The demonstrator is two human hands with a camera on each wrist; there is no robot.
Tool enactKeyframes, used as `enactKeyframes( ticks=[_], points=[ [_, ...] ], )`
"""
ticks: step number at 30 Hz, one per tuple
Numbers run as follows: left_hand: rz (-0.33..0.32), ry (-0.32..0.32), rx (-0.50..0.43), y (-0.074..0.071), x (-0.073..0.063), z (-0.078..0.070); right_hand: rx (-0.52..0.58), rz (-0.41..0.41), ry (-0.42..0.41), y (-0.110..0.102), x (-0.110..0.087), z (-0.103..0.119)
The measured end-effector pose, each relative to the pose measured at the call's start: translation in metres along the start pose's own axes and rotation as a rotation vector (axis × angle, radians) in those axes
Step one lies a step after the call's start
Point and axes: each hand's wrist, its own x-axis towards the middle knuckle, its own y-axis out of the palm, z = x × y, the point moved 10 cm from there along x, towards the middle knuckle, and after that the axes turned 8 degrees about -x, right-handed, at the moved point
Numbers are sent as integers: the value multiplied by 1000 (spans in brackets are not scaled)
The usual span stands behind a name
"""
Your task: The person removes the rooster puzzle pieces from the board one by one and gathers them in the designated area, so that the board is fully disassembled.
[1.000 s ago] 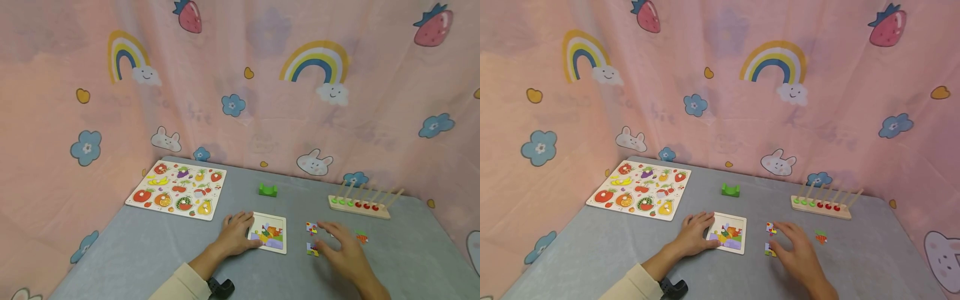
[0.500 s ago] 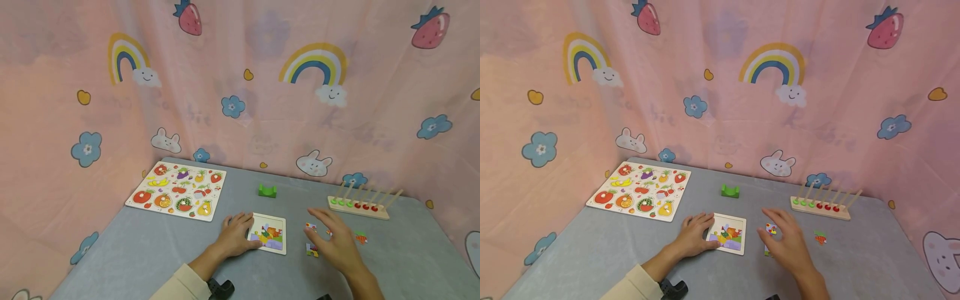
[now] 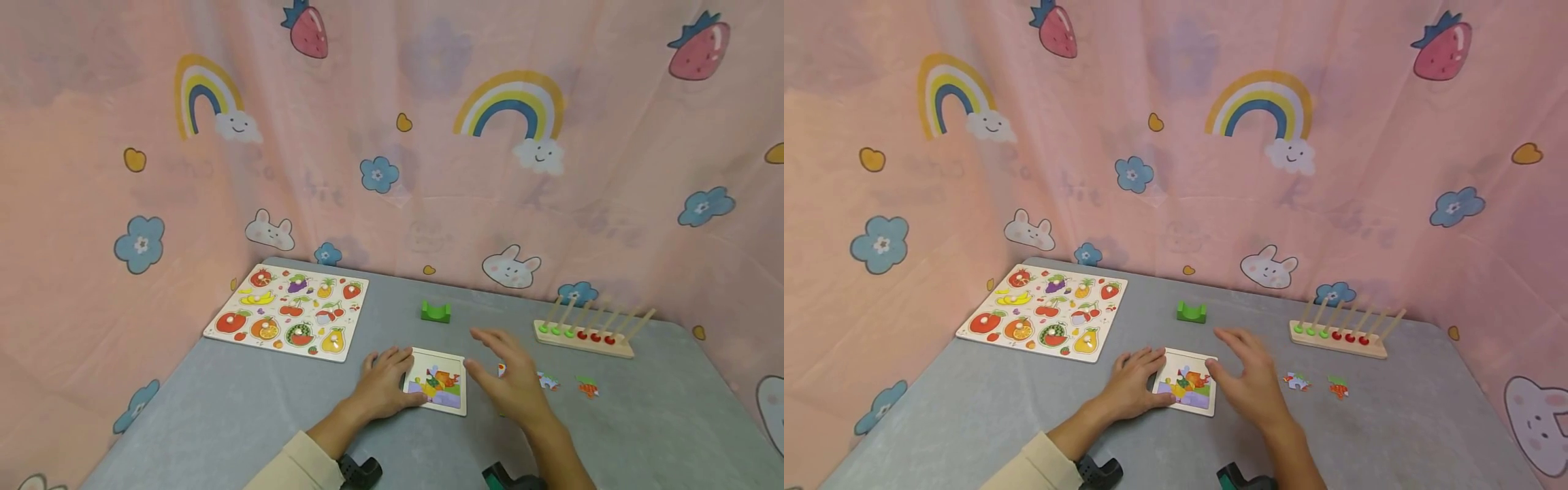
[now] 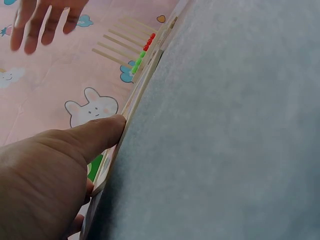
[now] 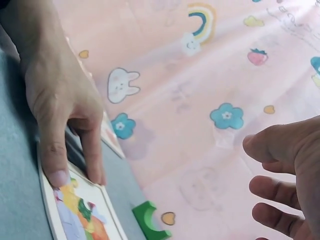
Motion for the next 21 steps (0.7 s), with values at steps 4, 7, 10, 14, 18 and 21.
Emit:
enactKeyframes(
  ticks=[4,7,10,14,18,21],
  points=[
    [0,-1,1,0,0,0,10,6,5,15,3,-1],
    [0,0,0,1,1,1,27,24,28,27,4,-4],
    [0,-3,-4,0,1,1,58,48,57,41,3,-9],
    [1,-3,1,-1,1,1,59,89,118,59,0,-20],
    [-2,4,14,0,1,1,21,124,158,75,-6,-32],
    [-4,7,24,0,1,0,3,132,149,83,-10,-37]
  ],
)
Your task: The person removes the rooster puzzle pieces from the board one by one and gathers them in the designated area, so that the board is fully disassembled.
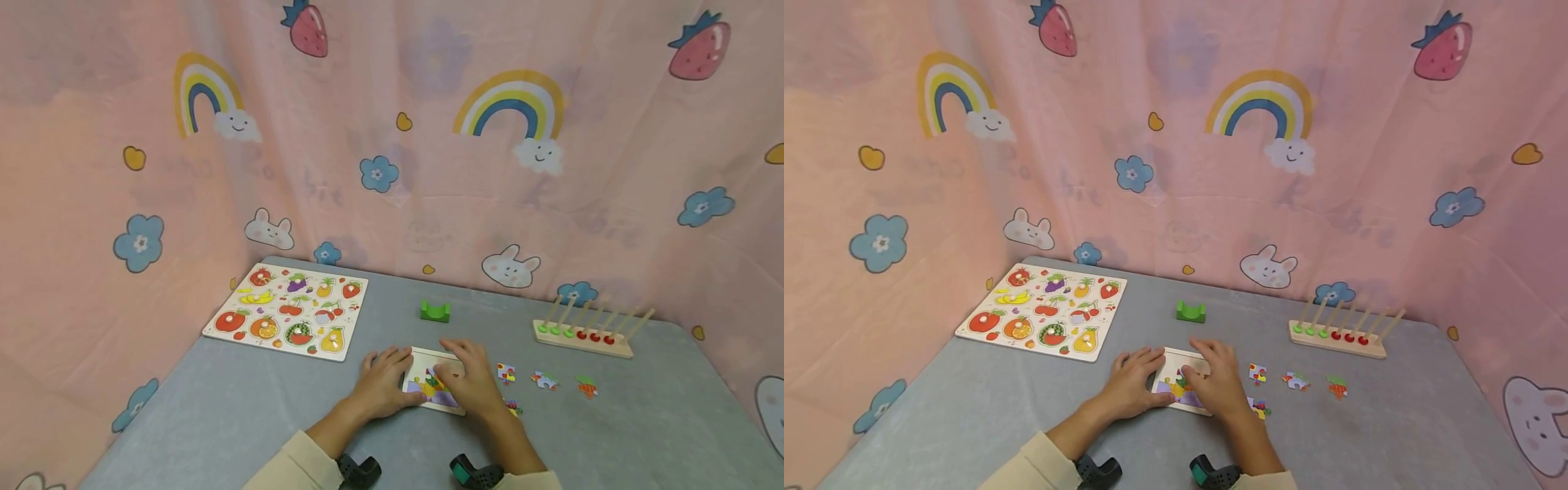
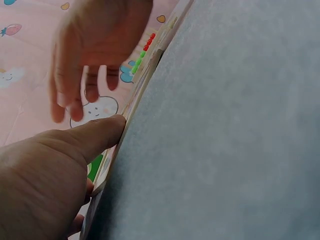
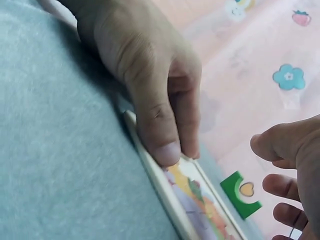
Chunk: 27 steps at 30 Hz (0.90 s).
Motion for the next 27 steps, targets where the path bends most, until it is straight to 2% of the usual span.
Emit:
enactKeyframes(
  ticks=[4,8,12,19,22,27],
  points=[
    [-3,3,10,0,0,-1,-11,4,-24,7,-3,-4],
    [-4,0,13,0,0,0,-35,42,2,16,-6,-9],
    [0,-1,13,1,0,0,-95,97,38,23,-8,-11],
    [2,0,11,0,0,0,-201,177,50,30,-8,-10],
    [3,3,10,0,0,-1,-209,185,57,31,-8,-10],
    [6,6,5,0,0,-1,-187,151,63,28,-8,-11]
  ],
)
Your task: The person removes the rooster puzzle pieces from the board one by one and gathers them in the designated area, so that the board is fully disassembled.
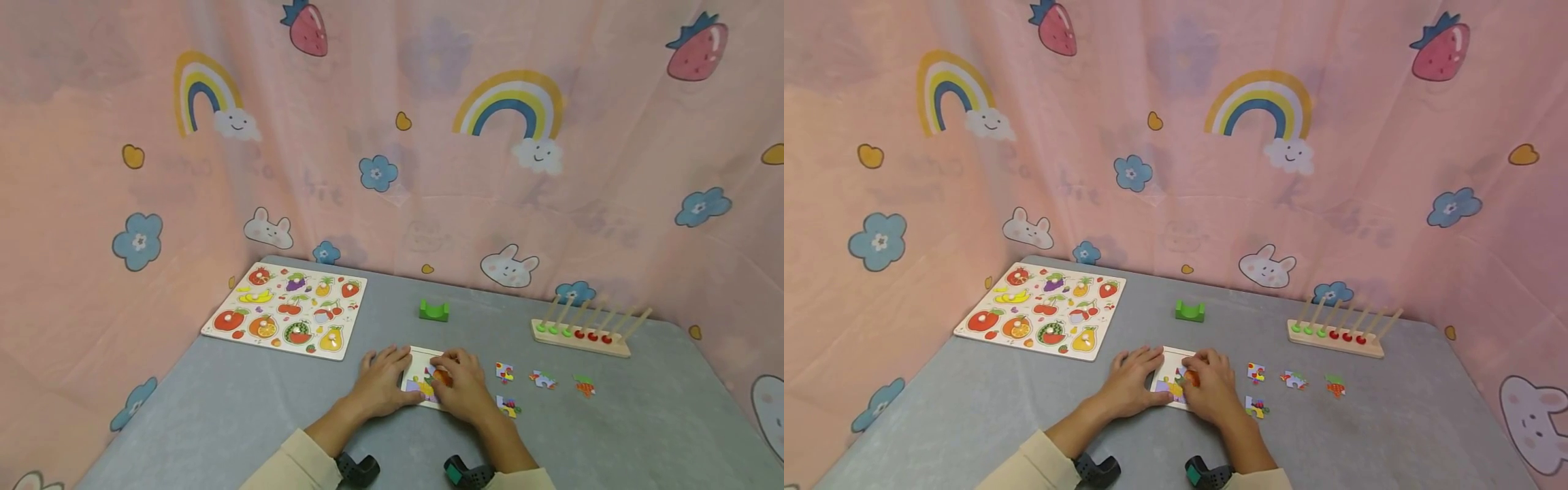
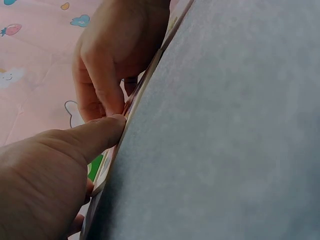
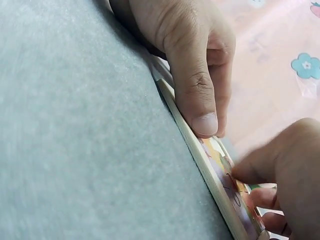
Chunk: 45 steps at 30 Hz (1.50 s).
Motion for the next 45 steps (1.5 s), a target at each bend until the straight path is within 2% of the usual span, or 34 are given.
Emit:
enactKeyframes(
  ticks=[10,22,26,36,45],
  points=[
    [-2,-3,2,1,0,1,13,-64,-7,-5,0,1],
    [7,-17,1,1,1,2,19,-4,23,0,1,-2],
    [6,-16,5,1,1,1,18,1,0,0,-1,-2],
    [2,-13,13,3,0,3,6,-47,-90,-4,-4,6],
    [-3,-17,3,2,2,4,42,-111,-142,-31,-2,19]
  ],
)
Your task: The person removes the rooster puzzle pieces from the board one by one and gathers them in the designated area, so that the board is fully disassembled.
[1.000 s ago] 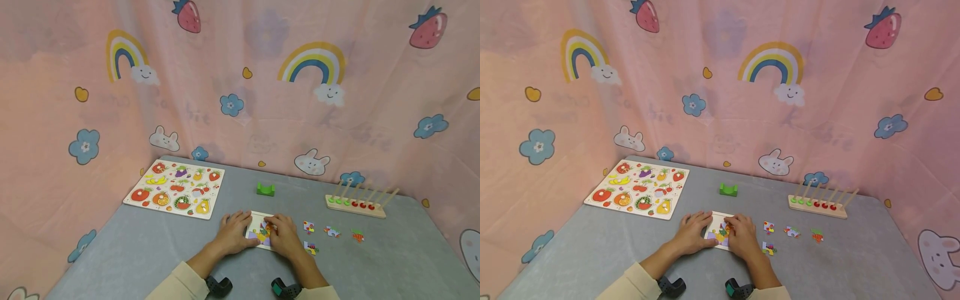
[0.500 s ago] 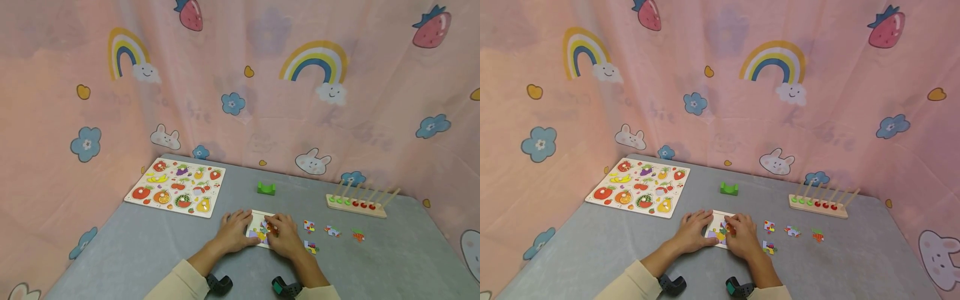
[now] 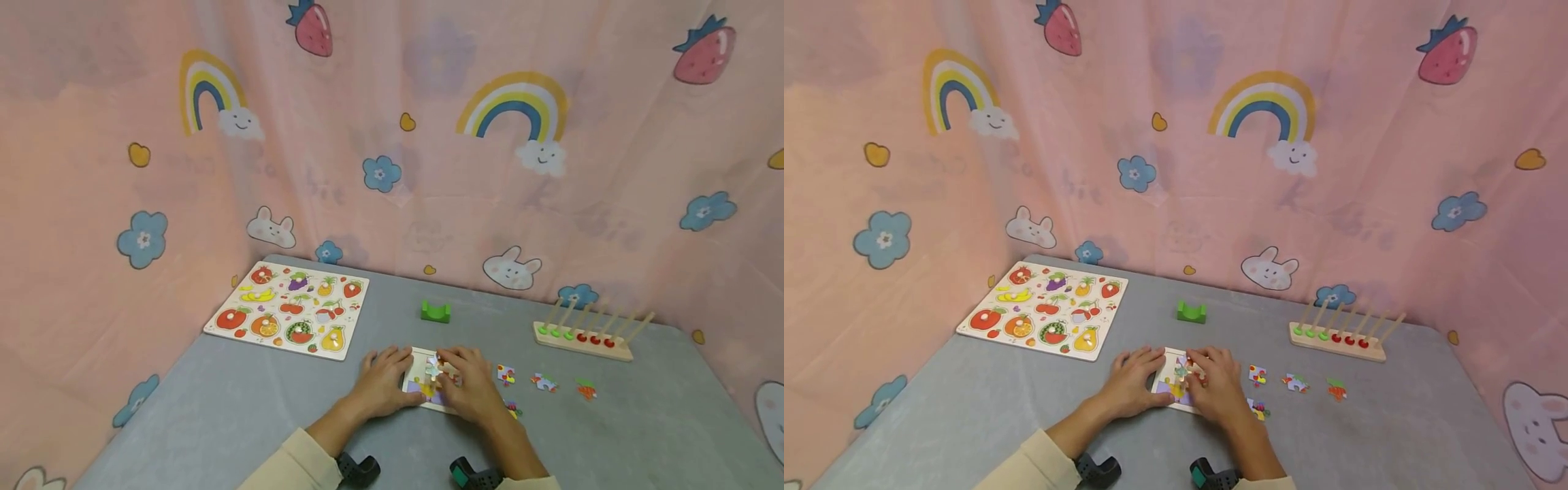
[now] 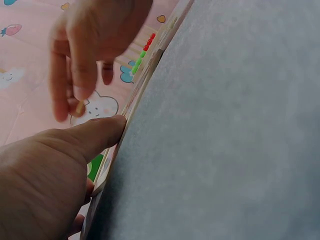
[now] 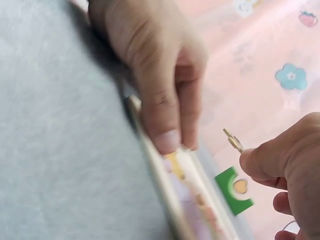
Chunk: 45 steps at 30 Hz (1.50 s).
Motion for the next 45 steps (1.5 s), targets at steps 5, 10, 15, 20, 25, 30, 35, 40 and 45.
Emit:
enactKeyframes(
  ticks=[5,10,15,20,25,30,35,40,45],
  points=[
    [8,-7,-1,1,0,1,29,5,4,-19,1,5],
    [1,-2,5,0,0,0,54,-70,-69,-48,-1,13],
    [5,2,0,-1,-2,-2,62,-151,-137,-75,-8,20],
    [19,-8,-3,0,-4,-1,64,-187,-173,-95,-16,26],
    [22,-7,-2,-1,-4,-1,50,-214,-176,-113,-22,26],
    [30,-9,-1,0,-4,-1,37,-237,-183,-126,-29,22],
    [17,0,-1,-1,-3,-3,42,-249,-183,-137,-35,15],
    [24,-3,-1,1,-2,-2,27,-258,-177,-147,-44,7],
    [29,-12,0,2,-2,-1,1,-260,-130,-154,-52,-5]
  ],
)
